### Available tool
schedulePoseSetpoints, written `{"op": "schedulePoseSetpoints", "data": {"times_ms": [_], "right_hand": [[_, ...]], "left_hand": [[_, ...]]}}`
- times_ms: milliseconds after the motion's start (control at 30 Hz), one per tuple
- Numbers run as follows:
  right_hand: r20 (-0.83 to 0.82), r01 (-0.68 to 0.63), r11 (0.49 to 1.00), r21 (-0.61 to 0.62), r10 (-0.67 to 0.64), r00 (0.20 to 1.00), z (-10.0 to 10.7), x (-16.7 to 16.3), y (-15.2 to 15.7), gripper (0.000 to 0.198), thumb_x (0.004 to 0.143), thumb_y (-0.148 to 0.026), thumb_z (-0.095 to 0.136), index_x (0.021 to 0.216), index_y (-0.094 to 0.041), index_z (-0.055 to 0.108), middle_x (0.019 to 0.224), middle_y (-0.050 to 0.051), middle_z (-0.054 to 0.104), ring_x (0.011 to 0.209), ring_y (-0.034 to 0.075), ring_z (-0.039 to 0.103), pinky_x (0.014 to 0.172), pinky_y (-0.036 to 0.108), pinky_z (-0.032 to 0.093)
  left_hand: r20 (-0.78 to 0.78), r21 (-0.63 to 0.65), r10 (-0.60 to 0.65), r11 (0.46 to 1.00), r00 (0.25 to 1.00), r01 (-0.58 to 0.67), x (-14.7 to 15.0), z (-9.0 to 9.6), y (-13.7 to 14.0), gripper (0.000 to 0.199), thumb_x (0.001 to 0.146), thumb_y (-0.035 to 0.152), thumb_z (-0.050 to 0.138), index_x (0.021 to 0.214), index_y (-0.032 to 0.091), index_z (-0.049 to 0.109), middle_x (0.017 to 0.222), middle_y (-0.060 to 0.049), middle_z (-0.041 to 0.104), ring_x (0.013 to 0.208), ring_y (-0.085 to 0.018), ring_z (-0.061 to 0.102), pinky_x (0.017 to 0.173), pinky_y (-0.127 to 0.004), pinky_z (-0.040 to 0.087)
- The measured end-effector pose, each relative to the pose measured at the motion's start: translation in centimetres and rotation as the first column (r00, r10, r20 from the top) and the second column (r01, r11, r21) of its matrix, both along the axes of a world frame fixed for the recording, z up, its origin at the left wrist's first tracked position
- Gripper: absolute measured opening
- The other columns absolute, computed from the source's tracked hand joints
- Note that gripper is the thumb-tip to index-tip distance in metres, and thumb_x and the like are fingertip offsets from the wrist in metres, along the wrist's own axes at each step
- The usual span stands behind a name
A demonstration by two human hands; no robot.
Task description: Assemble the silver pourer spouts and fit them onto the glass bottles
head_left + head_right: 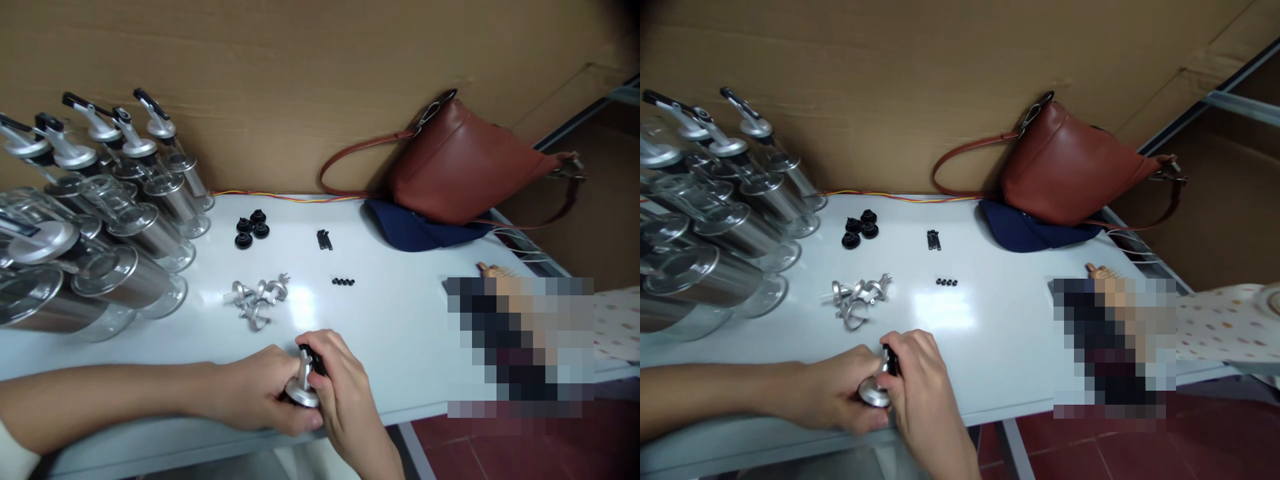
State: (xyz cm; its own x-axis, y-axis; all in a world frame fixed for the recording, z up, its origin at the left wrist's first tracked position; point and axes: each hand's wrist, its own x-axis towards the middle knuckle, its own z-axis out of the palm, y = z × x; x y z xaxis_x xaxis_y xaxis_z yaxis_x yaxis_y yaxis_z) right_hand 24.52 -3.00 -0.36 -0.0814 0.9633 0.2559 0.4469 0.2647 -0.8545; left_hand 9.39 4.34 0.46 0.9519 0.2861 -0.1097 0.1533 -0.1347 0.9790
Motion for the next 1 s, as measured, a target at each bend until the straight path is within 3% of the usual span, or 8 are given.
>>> {"op": "schedulePoseSetpoints", "data": {"times_ms": [200,400,667,1000], "right_hand": [[0.032,-0.001,1.000,0.021,0.000,0.999,0.11,-0.04,-0.01,0.024,0.096,-0.019,0.041,0.110,-0.020,0.061,0.088,0.005,0.065,0.077,0.017,0.062,0.069,0.025,0.051],[0.129,0.026,0.982,0.185,-0.050,0.990,0.25,-0.22,0.22,0.029,0.101,-0.025,0.034,0.105,-0.017,0.061,0.088,0.008,0.070,0.085,0.018,0.069,0.073,0.026,0.056],[0.221,0.043,0.958,0.284,-0.109,0.969,0.26,-0.26,0.31,0.035,0.104,-0.029,0.028,0.104,-0.015,0.060,0.086,0.009,0.072,0.083,0.017,0.070,0.073,0.023,0.057],[0.181,0.042,0.966,0.254,-0.090,0.979,0.12,-0.27,0.04,0.036,0.105,-0.031,0.027,0.103,-0.015,0.059,0.083,0.007,0.069,0.074,0.013,0.067,0.067,0.019,0.053]], "left_hand": [[0.041,-0.018,-0.001,1.000,0.999,0.002,-0.02,0.02,-0.08,0.022,0.081,0.035,0.050,0.067,0.019,0.045,0.057,0.004,0.040,0.049,-0.009,0.035,0.046,-0.022,0.029],[0.041,-0.019,0.011,1.000,0.999,-0.010,0.00,-0.25,-0.23,0.020,0.079,0.034,0.051,0.068,0.019,0.046,0.056,0.005,0.040,0.050,-0.009,0.036,0.046,-0.021,0.029],[0.028,-0.029,-0.018,0.999,0.999,0.018,0.05,-0.27,-0.32,0.021,0.078,0.037,0.052,0.069,0.019,0.047,0.059,0.003,0.042,0.054,-0.011,0.039,0.052,-0.023,0.032],[0.041,-0.060,-0.005,0.998,0.999,0.007,-0.04,-0.56,-0.55,0.023,0.079,0.039,0.054,0.070,0.019,0.048,0.063,0.003,0.045,0.057,-0.011,0.041,0.053,-0.022,0.032]]}}
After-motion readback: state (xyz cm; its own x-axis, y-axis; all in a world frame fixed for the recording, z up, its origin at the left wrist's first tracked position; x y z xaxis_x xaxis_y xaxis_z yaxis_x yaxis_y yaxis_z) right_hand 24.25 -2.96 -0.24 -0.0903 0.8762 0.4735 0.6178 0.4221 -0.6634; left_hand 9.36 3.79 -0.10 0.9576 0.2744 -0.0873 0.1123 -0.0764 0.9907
